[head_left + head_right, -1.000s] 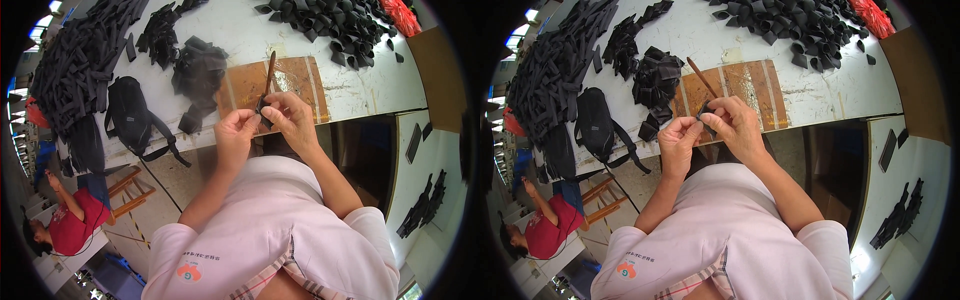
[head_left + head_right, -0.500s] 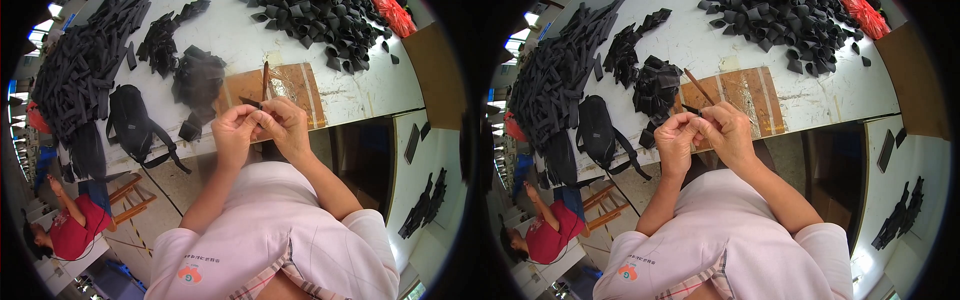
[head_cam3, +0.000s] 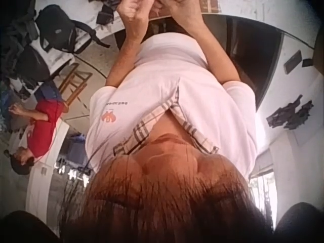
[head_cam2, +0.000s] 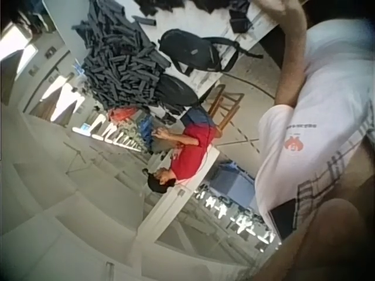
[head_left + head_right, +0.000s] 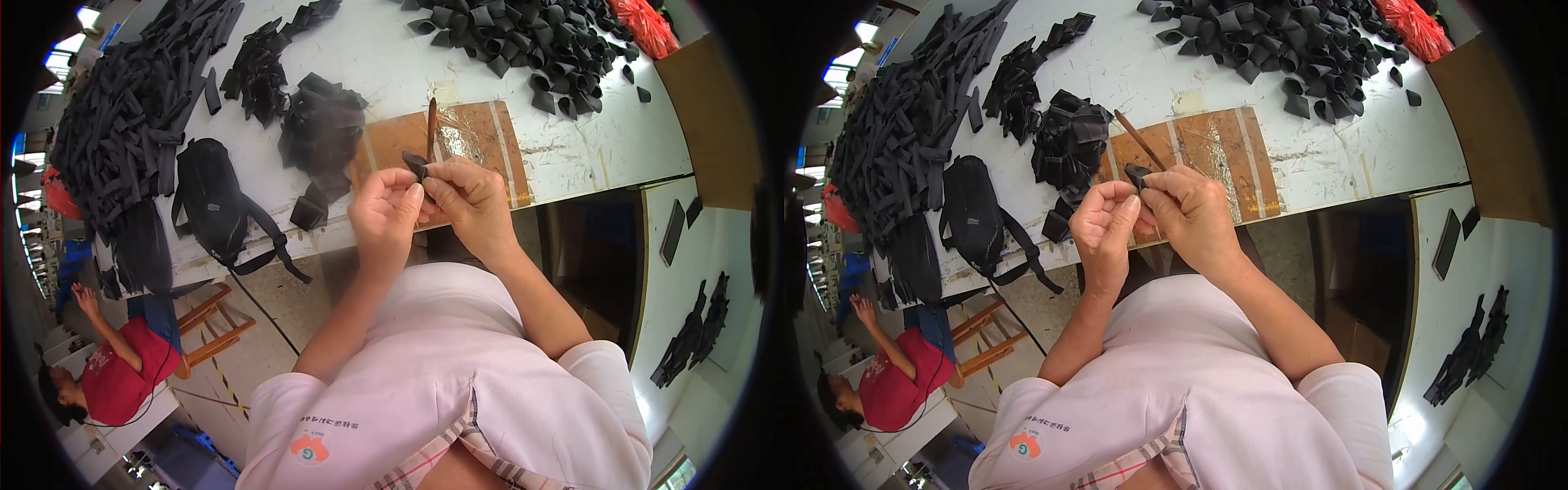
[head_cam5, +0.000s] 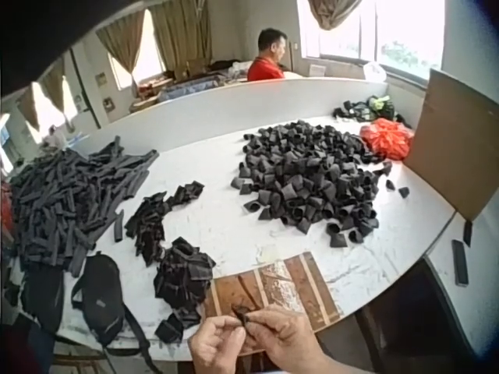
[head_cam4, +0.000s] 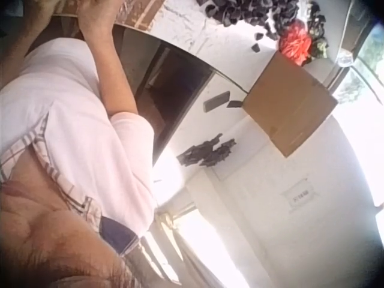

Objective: Apply adhesive to small rubber components using a wooden applicator stick at a manufacturing workbench.

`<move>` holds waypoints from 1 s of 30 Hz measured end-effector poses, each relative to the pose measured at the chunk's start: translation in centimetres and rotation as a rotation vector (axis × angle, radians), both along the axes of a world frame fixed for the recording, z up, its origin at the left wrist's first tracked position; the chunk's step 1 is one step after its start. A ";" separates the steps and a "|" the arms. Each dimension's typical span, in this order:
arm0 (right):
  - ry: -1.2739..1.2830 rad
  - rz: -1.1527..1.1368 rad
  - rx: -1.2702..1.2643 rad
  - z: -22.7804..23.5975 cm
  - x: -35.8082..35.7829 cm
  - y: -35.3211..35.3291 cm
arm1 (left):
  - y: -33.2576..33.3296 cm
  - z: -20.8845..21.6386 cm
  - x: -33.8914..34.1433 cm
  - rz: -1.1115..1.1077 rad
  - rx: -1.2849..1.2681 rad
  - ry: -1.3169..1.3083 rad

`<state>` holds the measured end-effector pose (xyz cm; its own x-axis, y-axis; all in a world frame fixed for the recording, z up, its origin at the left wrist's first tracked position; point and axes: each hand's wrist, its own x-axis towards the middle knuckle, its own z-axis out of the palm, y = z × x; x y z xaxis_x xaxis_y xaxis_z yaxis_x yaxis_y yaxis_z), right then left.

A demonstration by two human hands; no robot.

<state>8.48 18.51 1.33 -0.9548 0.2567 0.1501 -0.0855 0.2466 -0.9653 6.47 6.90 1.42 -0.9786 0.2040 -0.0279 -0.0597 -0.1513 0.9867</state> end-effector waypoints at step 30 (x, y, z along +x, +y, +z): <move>-0.269 0.057 -0.346 -0.1 -0.9 0.8 | -1.4 0.5 -2.3 -0.187 0.542 -0.584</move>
<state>7.61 19.35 1.28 -0.9623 0.1938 -0.1909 0.1758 -0.0926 -0.9801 4.20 5.50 1.95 -0.7854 0.4939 -0.3730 -0.6127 -0.5349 0.5817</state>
